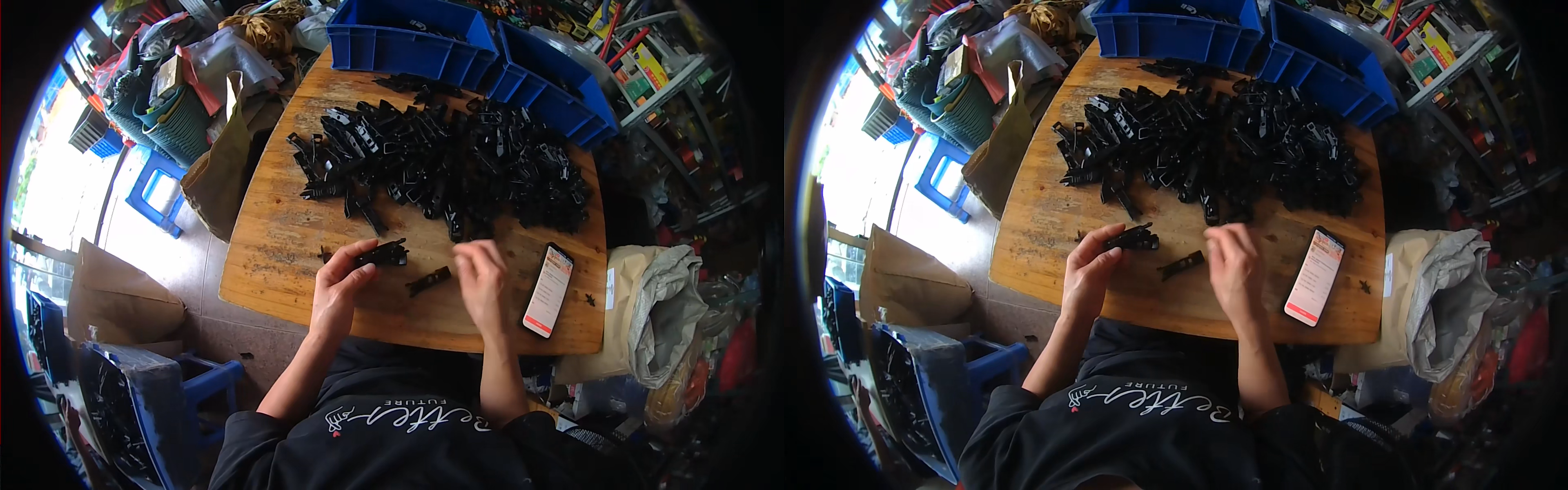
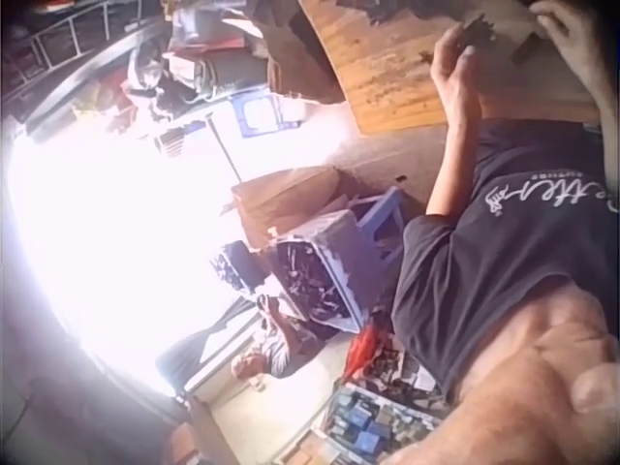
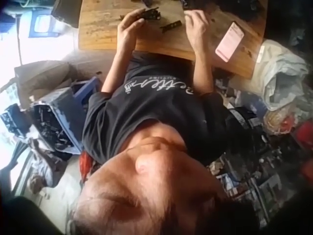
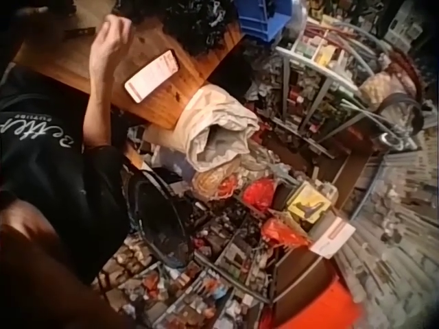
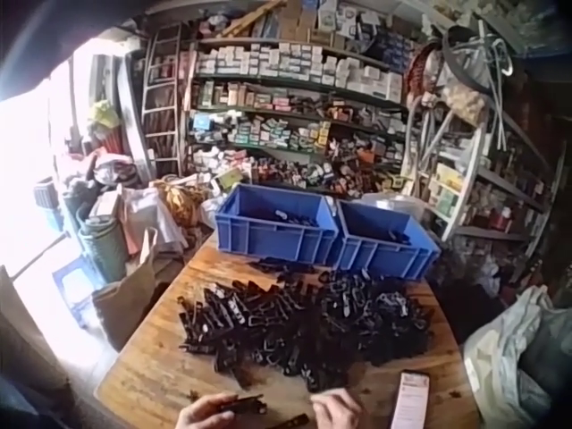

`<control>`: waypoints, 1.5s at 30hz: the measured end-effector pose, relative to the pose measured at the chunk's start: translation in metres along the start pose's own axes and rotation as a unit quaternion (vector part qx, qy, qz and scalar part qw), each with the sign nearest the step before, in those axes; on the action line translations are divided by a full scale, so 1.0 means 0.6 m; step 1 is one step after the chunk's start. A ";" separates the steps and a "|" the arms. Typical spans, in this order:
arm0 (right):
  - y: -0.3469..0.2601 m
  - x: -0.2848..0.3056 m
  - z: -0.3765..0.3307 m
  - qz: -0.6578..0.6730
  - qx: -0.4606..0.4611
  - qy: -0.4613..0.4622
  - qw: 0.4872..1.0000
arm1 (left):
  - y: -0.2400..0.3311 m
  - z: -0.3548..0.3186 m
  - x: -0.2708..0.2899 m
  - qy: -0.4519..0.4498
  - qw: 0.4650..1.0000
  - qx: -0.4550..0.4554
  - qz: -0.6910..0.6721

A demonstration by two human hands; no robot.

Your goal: Assembling small black plastic components by hand at a workbench.

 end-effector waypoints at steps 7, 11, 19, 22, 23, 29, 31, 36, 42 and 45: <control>0.060 0.018 0.018 -0.090 -0.034 0.021 0.995 | -0.001 -0.002 -0.031 -0.021 1.000 -0.006 0.013; 0.063 0.011 0.020 -0.058 -0.033 0.044 0.997 | -0.004 -0.009 -0.031 -0.031 0.999 -0.021 -0.010; 0.078 0.020 0.010 -0.041 -0.001 0.105 0.994 | -0.022 -0.023 -0.083 -0.113 0.993 0.031 0.035; 0.071 0.024 0.011 -0.024 -0.025 0.096 0.995 | -0.028 -0.035 -0.098 -0.151 0.985 0.065 0.058; 0.075 0.024 0.010 -0.007 -0.051 0.091 0.995 | -0.029 -0.039 -0.105 -0.166 0.981 0.079 0.067; 0.080 0.029 0.009 0.061 -0.081 0.114 0.988 | -0.045 -0.015 -0.090 -0.135 0.983 0.051 0.115; 0.083 0.029 0.009 0.084 -0.082 0.121 0.986 | -0.049 -0.011 -0.088 -0.128 0.986 0.063 0.084; 0.081 0.035 0.011 0.130 -0.105 0.116 0.979 | -0.048 -0.011 -0.090 -0.123 0.989 0.047 0.070; 0.090 0.029 0.005 0.185 -0.126 0.124 0.967 | -0.049 -0.012 -0.090 -0.126 0.988 0.052 0.067; 0.088 0.029 0.007 0.189 -0.095 0.139 0.967 | -0.049 -0.011 -0.090 -0.128 0.988 0.046 0.072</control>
Point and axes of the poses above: each hand's wrist, its own z-axis towards the middle knuckle, its own x-axis out of the back of the hand, y = z × x, the point moved 6 cm from there along z, towards the middle knuckle, and after that the axes turned 5 degrees about y, right-handed, at the moved point
